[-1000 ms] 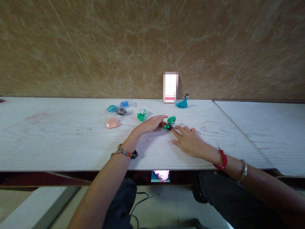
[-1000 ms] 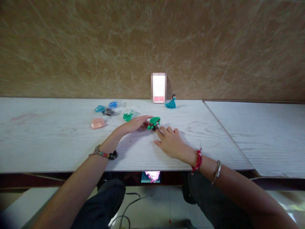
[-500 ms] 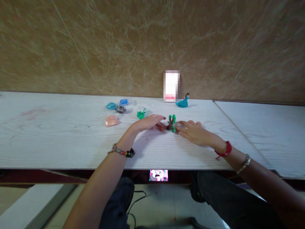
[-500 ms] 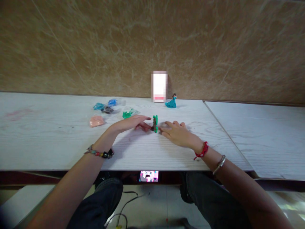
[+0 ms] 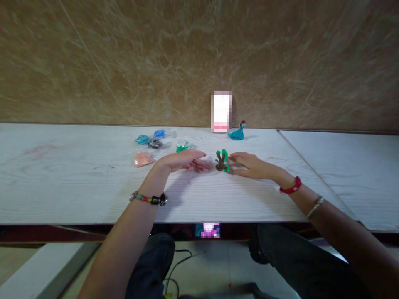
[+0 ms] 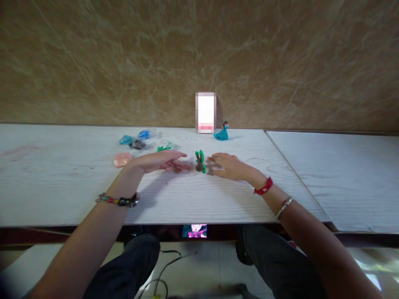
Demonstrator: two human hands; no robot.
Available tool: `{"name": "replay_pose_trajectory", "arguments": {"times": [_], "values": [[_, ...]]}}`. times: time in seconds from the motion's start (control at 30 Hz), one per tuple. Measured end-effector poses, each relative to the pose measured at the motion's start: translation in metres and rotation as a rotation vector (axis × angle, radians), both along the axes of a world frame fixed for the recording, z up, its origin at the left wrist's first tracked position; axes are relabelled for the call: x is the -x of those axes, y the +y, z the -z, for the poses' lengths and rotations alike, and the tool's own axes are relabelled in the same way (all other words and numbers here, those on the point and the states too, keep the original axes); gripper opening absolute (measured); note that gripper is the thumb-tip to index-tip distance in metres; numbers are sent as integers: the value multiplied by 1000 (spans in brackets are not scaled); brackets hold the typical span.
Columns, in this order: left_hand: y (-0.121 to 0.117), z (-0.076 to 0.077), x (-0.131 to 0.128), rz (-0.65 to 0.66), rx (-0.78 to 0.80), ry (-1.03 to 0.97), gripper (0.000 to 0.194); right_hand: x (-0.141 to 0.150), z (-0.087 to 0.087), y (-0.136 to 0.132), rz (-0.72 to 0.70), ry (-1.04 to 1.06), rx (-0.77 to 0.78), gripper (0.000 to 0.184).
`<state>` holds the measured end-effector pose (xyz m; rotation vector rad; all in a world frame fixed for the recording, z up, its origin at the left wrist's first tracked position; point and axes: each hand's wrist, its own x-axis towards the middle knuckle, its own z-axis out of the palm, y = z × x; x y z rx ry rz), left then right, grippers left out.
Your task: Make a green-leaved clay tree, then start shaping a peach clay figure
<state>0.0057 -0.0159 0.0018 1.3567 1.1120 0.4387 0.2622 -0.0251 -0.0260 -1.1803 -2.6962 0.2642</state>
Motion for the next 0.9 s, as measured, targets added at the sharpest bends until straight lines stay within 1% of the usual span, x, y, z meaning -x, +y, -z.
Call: {"name": "replay_pose_trajectory", "arguments": {"times": [0.1, 0.2, 0.27, 0.37, 0.43, 0.53, 0.6, 0.67, 0.73, 0.83, 0.9], "values": [[2, 3, -6, -66, -13, -9, 26, 17, 7, -6, 158, 133, 11, 52], [-1, 5, -18, -109, 19, -26, 26, 32, 15, -9, 310, 236, -26, 46], [-3, 6, -24, -104, 51, -27, 26, 39, 17, -8, 363, 260, -50, 39], [-5, 6, -27, -112, 69, -21, 28, 42, 14, -8, 372, 258, -46, 30], [-5, 6, -26, -104, 64, -18, 32, 41, 9, -10, 338, 256, -3, 28], [-4, 7, -23, -74, 48, -32, 34, 37, 2, -18, 289, 295, 92, 30], [-4, 8, -23, -81, 17, -36, 41, 34, -1, -25, 276, 324, 119, 35], [-4, 8, -23, -93, -39, -3, 48, 33, -1, -32, 262, 327, 122, 38], [-5, 8, -23, -69, -114, 70, 48, 33, -1, -37, 256, 329, 114, 38], [-4, 9, -24, 7, -255, 165, 46, 36, 2, -39, 327, 401, 77, 33], [-1, 12, -25, 38, -355, 168, 41, 40, 3, -38, 394, 452, 57, 29]]}}
